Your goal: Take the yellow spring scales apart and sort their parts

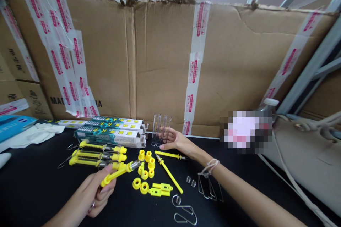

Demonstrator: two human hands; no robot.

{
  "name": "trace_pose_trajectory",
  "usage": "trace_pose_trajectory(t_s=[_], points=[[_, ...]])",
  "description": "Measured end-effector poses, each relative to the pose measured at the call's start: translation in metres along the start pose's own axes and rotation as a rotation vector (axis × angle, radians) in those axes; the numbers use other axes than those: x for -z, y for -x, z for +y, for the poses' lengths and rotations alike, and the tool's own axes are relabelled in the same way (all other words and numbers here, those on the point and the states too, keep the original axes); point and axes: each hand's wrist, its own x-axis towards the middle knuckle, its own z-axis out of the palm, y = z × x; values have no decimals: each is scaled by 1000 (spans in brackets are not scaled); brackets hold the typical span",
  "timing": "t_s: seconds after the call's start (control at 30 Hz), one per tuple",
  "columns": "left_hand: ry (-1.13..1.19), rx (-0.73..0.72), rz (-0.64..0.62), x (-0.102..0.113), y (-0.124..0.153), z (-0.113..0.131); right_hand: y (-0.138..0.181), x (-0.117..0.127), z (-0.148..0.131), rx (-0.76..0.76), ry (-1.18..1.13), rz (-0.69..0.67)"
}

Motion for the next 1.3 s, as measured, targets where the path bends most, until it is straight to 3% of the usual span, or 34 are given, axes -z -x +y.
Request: trace_pose_trajectory(t_s=[0.33, 0.57, 0.77, 1.3], points=[[20, 50, 48, 3, -13, -14, 34, 25, -4, -9, 186, 85], [25, 51, 47, 5, -16, -15, 26, 5, -15, 79, 248, 126], [12, 31, 39, 7, -17, -20, 9, -15, -8, 101, 324, 145], [-12, 5, 19, 4, -8, -13, 5, -5, 5, 64, 602, 156]])
